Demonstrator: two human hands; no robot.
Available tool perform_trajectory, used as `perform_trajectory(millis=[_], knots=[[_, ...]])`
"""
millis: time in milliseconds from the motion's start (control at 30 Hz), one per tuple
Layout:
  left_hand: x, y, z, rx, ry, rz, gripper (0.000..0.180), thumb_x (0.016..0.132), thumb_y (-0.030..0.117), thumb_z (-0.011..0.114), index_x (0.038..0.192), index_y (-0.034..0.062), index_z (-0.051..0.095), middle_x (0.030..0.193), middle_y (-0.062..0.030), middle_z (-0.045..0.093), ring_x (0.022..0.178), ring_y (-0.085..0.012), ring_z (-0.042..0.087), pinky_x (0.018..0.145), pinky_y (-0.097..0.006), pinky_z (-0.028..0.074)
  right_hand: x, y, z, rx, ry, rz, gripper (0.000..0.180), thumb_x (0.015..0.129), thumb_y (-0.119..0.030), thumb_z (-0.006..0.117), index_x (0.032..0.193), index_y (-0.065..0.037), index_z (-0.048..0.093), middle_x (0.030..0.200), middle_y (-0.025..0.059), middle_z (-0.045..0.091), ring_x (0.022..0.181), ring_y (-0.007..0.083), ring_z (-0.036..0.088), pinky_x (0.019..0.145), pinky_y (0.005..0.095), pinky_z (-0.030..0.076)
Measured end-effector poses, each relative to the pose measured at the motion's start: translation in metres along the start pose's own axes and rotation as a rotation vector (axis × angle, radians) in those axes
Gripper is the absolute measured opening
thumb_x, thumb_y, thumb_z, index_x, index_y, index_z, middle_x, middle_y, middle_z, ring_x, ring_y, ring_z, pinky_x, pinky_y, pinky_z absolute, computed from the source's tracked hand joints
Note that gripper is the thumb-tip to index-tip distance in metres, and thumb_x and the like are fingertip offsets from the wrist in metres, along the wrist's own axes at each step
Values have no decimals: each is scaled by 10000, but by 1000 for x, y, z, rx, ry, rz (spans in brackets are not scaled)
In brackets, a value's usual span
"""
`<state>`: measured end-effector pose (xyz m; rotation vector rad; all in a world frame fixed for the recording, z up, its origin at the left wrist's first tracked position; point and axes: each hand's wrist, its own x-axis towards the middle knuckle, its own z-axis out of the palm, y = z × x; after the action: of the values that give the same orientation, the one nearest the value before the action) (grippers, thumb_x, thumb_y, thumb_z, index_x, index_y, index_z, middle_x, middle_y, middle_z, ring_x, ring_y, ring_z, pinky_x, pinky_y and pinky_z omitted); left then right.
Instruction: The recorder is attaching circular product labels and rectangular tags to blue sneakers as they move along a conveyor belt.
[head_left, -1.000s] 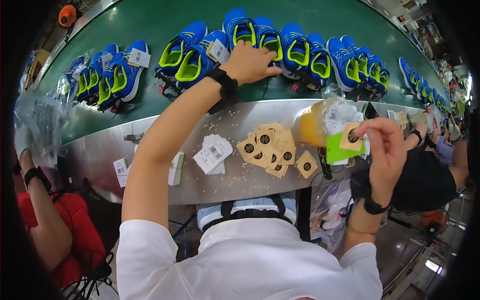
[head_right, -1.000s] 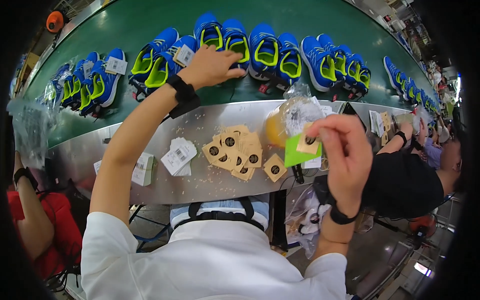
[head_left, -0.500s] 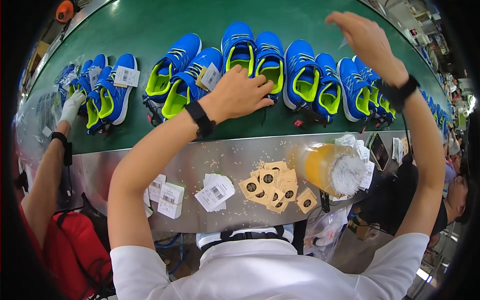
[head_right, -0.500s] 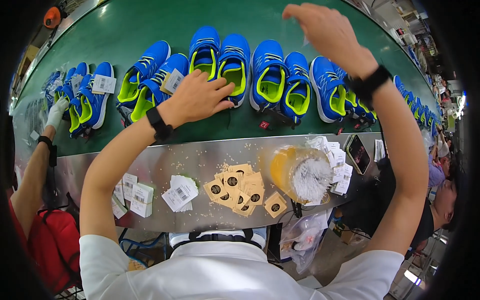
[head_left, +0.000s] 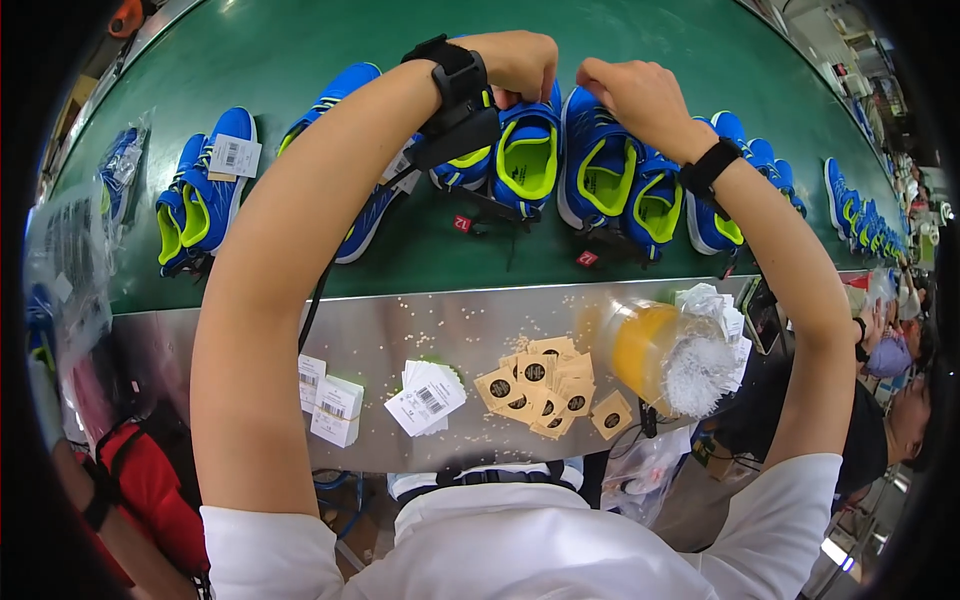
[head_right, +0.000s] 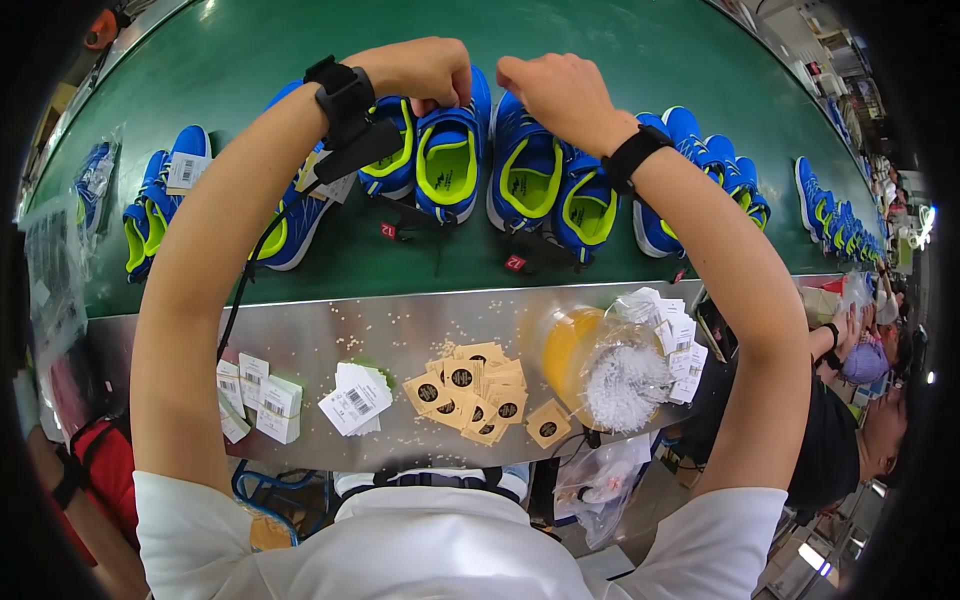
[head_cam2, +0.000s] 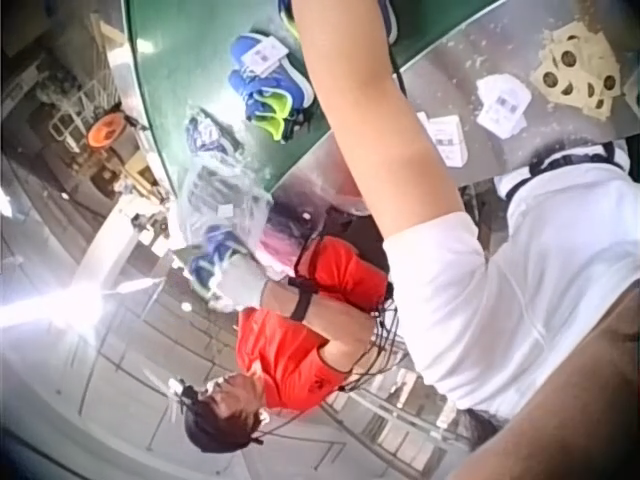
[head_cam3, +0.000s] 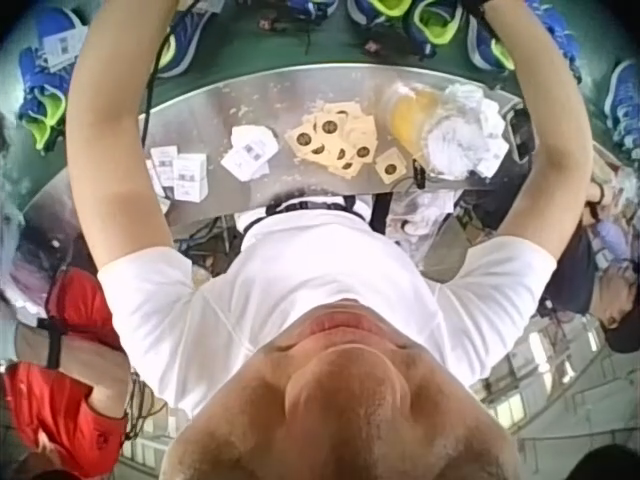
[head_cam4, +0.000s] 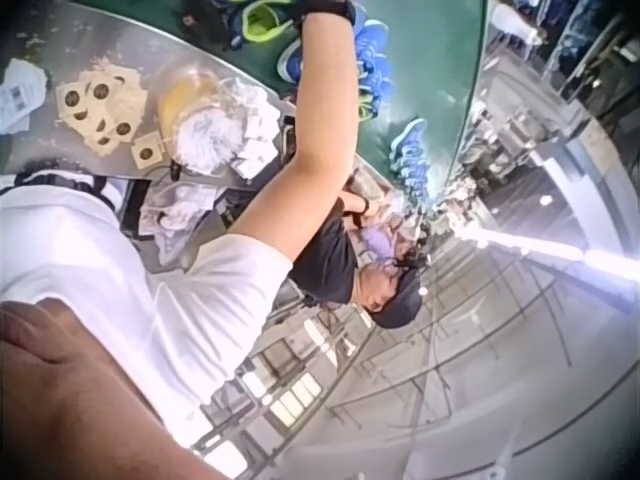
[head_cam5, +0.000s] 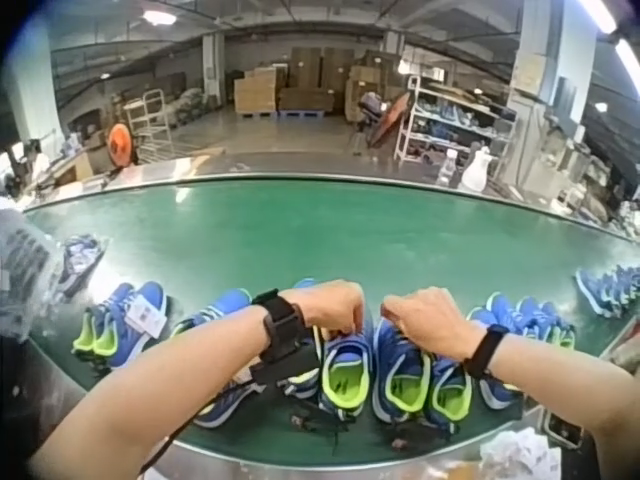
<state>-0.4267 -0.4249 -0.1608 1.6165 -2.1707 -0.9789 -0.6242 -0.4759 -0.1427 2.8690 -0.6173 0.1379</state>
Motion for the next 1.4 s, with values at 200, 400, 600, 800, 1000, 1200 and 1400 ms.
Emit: perform_trajectory(millis=[200, 400, 600, 800, 1000, 1200, 1400], knots=[[-3, -16, 4, -195, 28, -30, 202, 711, 58, 652, 903, 27, 706, 729, -63, 655, 578, -125, 610, 559, -255, 542, 12, -21, 5, 106, -19, 46, 77, 813, -199, 603, 842, -156, 660, 890, 32, 602, 809, 279, 611, 664, 381, 486], [-10, -24, 11, -350, 184, -59, 146, 705, 111, 702, 833, 43, 710, 714, -56, 657, 646, -139, 628, 595, -252, 532, 19, -24, 16, 302, -5, 80, 94, 809, -210, 623, 826, -158, 699, 878, 52, 605, 801, 288, 614, 680, 401, 487], [-13, -33, 35, 55, 462, 148, 148, 712, 108, 660, 819, 8, 676, 774, -162, 659, 707, -259, 651, 640, -348, 513, 24, -44, 24, 197, 75, 61, 179, 829, -176, 599, 969, -65, 618, 885, 118, 614, 839, 331, 605, 706, 427, 488], [-34, -21, 43, -151, 617, 41, 249, 779, 138, 594, 977, -10, 607, 748, -152, 631, 710, -246, 636, 629, -377, 496, 31, -23, 18, 649, 163, 145, 184, 844, -118, 596, 1014, -49, 596, 893, 128, 647, 774, 263, 626, 691, 330, 513], [-61, -28, 41, -1342, 426, 67, 234, 929, 62, 488, 1088, -91, 567, 1012, -140, 615, 894, -184, 615, 845, -280, 524, 32, -28, 2, 1700, -125, 544, 291, 882, -128, 616, 1106, 53, 571, 995, 135, 640, 863, 169, 633, 797, 249, 522], [-59, -28, 60, -1422, 604, 79, 218, 905, 74, 562, 1076, -54, 605, 959, -111, 639, 875, -161, 631, 821, -257, 527, 31, -30, 3, 1728, -96, 530, 265, 894, -101, 595, 1112, 46, 562, 1065, 151, 630, 969, 190, 630, 866, 266, 521], [-57, -28, 60, -1343, 592, 137, 305, 872, 74, 614, 1143, -47, 546, 928, -113, 642, 838, -153, 633, 770, -246, 529, 37, -31, 15, 1666, -72, 503, 209, 887, -88, 604, 1076, -2, 587, 1049, 114, 643, 988, 189, 630, 859, 281, 528]])
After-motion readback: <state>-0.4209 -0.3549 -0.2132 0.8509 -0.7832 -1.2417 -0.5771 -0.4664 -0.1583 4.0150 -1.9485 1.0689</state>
